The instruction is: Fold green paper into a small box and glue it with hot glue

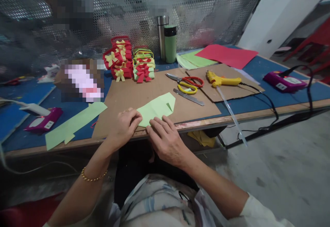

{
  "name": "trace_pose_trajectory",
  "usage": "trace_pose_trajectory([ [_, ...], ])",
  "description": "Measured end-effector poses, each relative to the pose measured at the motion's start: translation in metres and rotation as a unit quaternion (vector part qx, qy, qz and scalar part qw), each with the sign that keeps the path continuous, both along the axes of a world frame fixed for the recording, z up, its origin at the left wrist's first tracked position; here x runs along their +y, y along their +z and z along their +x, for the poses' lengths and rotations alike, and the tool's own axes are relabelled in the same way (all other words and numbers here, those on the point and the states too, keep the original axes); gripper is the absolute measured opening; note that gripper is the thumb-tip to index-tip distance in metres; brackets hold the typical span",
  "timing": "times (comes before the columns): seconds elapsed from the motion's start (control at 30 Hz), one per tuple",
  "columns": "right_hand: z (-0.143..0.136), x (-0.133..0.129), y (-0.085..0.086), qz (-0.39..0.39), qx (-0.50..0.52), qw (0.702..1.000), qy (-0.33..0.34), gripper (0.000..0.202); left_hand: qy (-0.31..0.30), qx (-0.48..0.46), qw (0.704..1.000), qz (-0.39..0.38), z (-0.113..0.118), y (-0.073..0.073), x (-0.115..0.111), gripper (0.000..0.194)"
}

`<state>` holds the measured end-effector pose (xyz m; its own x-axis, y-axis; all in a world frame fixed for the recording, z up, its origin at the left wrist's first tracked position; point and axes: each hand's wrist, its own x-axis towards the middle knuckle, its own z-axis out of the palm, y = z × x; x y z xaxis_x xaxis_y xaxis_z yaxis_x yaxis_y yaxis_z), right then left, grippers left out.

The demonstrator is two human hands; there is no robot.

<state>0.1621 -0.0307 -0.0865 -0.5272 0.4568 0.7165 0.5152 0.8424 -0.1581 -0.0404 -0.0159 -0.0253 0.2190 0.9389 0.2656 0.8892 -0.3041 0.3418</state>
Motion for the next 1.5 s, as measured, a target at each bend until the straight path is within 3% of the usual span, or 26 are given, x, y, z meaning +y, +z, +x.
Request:
trace_pose_trajectory([
  [0.27,-0.001,0.001,0.003,0.019,-0.005,1.000,-0.013,0.037,0.025,-0.025,0.999,0.000,0.001,-0.006,0.002,0.012],
  [1.13,-0.008,-0.002,0.007,0.010,-0.020,0.999,-0.044,0.032,0.065,-0.040,0.997,-0.003,0.005,-0.004,0.001,0.006],
  [1.3,-0.008,-0.003,0.008,0.009,-0.029,0.998,-0.050,0.031,0.061,-0.020,0.997,0.052,0.003,-0.013,0.001,0.011],
  [1.5,-0.009,-0.003,0.008,0.013,-0.024,0.998,-0.048,0.032,0.059,0.078,0.977,0.187,0.005,-0.019,-0.015,0.026],
])
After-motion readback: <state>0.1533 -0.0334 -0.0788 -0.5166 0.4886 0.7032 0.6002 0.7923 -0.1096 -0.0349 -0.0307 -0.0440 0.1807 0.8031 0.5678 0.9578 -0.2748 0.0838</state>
